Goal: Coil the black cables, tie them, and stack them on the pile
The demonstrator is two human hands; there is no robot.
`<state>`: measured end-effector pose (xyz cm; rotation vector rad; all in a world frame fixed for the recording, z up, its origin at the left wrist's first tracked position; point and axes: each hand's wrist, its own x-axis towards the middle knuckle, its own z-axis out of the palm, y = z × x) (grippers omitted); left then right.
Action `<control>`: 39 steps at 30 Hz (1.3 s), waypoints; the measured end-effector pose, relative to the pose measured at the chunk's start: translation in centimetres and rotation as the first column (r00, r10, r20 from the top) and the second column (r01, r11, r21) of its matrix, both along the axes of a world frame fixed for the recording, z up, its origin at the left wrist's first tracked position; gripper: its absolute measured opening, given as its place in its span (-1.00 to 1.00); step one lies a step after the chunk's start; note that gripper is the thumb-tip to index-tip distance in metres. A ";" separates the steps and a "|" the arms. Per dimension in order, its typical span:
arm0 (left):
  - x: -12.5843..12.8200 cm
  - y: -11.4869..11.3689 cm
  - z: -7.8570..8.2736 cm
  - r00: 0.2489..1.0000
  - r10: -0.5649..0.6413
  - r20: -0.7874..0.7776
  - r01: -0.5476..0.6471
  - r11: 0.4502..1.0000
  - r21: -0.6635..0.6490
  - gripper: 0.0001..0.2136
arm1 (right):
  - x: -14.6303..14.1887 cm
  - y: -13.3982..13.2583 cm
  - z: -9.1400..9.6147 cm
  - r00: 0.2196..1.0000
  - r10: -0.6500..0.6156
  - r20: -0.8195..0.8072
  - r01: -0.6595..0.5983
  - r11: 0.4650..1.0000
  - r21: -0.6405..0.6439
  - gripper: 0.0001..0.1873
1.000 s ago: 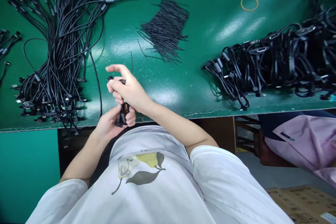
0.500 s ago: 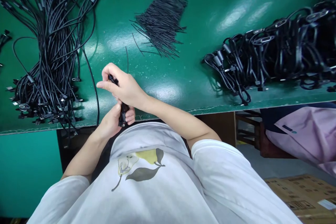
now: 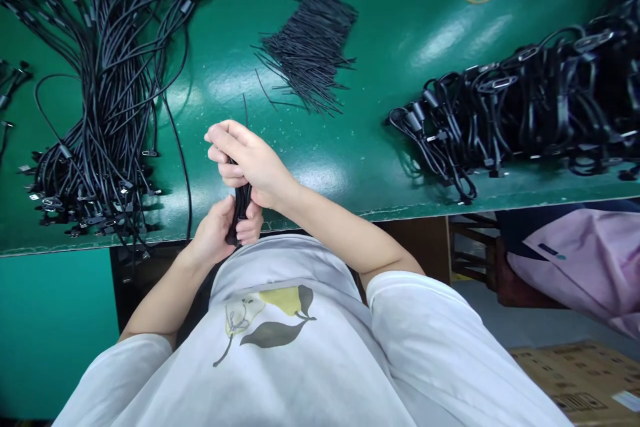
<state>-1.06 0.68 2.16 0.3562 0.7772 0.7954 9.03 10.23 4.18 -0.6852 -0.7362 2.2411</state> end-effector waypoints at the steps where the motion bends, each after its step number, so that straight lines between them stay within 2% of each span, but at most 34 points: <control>1: 0.0 0.1 0.1 0.999 0.020 0.033 -0.019 0.999 -0.026 -0.61 | 0.0 0.0 0.0 1.000 0.006 -0.004 -0.006 1.000 0.011 -0.74; 5: -0.3 0.0 0.2 0.994 0.028 0.107 -0.023 0.998 -0.052 -0.74 | 0.0 0.2 -0.5 0.994 0.100 -0.043 -0.097 0.992 0.077 -0.64; 10: -0.7 -0.1 0.4 0.989 0.002 0.149 0.011 0.996 -0.088 -0.76 | -0.1 0.3 -0.8 0.984 0.158 -0.087 -0.144 0.978 0.148 -0.54; 14: -0.4 0.0 0.4 0.993 0.018 0.113 -0.006 0.995 -0.103 -0.74 | -0.2 0.3 -1.1 0.980 0.193 -0.057 -0.180 0.967 0.183 -0.51; 18: 0.0 -0.1 0.2 0.998 0.019 0.067 -0.015 0.998 -0.058 -0.69 | -0.4 0.7 -1.7 0.979 0.204 0.003 -0.198 0.948 0.249 -0.52; 20: 0.1 0.0 0.2 0.998 0.052 0.029 -0.051 0.998 -0.039 -0.72 | -0.2 1.0 -1.9 0.989 0.118 0.090 -0.142 0.925 0.352 -0.57; 21: 0.0 0.1 0.2 0.995 0.101 0.004 -0.101 0.995 -0.016 -0.73 | 0.0 1.0 -2.1 0.989 0.018 0.149 -0.082 0.897 0.434 -0.60; 22: -0.1 0.4 0.2 0.983 0.180 -0.022 -0.180 0.983 0.022 -0.74 | 0.4 0.8 -2.2 0.971 -0.114 0.212 -0.016 0.848 0.530 -0.63; 24: -0.4 1.0 0.2 0.918 0.391 -0.068 -0.381 0.916 0.126 -0.76 | 1.3 -0.2 -2.5 0.874 -0.373 0.310 0.038 0.689 0.724 -0.62; 25: -0.6 1.4 0.1 0.866 0.492 -0.087 -0.472 0.863 0.178 -0.76 | 1.7 -0.9 -2.7 0.823 -0.450 0.346 -0.007 0.602 0.799 -0.59; 27: -1.0 2.2 0.0 0.777 0.617 -0.123 -0.580 0.778 0.240 -0.78 | 2.2 -2.8 -3.4 0.746 -0.516 0.421 -0.185 0.446 0.876 -0.57; 29: -1.2 2.7 -0.2 0.751 0.641 -0.161 -0.597 0.762 0.250 -0.80 | 2.2 -4.6 -4.2 0.676 -0.564 0.475 -0.354 0.316 0.880 -0.58; 30: -1.2 2.8 -0.3 0.752 0.637 -0.171 -0.594 0.766 0.246 -0.80 | 2.0 -5.2 -4.6 0.637 -0.601 0.483 -0.407 0.270 0.873 -0.60; 33: -1.2 3.1 -0.6 0.758 0.632 -0.164 -0.597 0.773 0.215 -0.83 | 1.3 -5.6 -5.1 0.553 -0.704 0.446 -0.476 0.173 0.862 -0.69; 36: -1.4 3.1 -0.7 0.761 0.627 -0.166 -0.607 0.779 0.157 -0.84 | 0.9 -5.1 -5.0 0.535 -0.733 0.420 -0.552 0.074 0.831 -0.80; 39: -1.6 3.1 -0.7 0.764 0.612 -0.202 -0.610 0.788 0.079 -0.85 | 0.9 -4.9 -4.9 0.576 -0.698 0.426 -0.619 -0.032 0.785 -0.69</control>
